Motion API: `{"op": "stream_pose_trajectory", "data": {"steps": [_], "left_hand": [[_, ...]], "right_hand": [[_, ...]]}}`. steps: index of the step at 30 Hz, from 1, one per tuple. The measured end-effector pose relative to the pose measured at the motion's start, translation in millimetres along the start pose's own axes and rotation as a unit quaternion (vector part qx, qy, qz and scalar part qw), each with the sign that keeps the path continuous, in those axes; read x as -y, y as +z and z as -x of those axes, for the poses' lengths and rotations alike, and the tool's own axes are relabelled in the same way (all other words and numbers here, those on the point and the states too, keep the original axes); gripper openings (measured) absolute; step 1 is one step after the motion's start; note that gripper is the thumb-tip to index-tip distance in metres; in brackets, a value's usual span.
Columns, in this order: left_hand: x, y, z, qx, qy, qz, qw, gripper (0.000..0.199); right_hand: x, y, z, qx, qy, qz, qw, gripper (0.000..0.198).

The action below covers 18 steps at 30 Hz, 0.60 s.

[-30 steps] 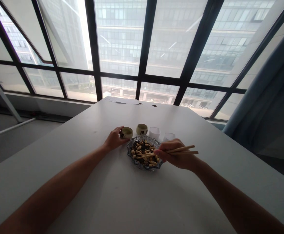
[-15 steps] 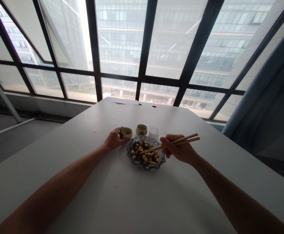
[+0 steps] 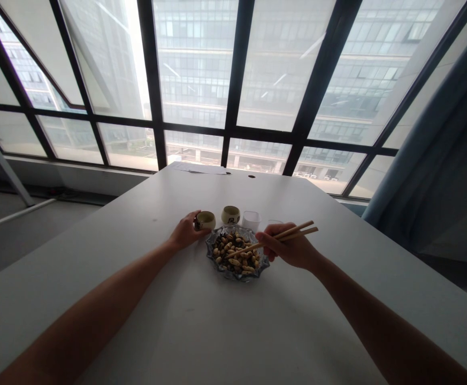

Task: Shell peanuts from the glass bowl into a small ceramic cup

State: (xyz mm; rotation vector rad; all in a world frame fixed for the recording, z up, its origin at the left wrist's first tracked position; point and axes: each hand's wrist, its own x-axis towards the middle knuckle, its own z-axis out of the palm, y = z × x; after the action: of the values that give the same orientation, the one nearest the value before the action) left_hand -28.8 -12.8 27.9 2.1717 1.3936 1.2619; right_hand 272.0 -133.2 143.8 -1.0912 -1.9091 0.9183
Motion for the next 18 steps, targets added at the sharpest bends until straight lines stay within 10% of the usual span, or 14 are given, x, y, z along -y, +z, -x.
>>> {"op": "stream_pose_trajectory", "data": {"steps": [11,18], "left_hand": [[8,0,-1,-0.007,-0.013,0.008,1.000,0.085],[-31,-2,-23,-0.050,0.040,-0.068,0.996,0.070]], "right_hand": [[-15,-22,-13,-0.155,0.007,-0.049,0.987,0.058],[-4,-57,-3,-0.190,-0.066,0.138,0.970,0.057]]}}
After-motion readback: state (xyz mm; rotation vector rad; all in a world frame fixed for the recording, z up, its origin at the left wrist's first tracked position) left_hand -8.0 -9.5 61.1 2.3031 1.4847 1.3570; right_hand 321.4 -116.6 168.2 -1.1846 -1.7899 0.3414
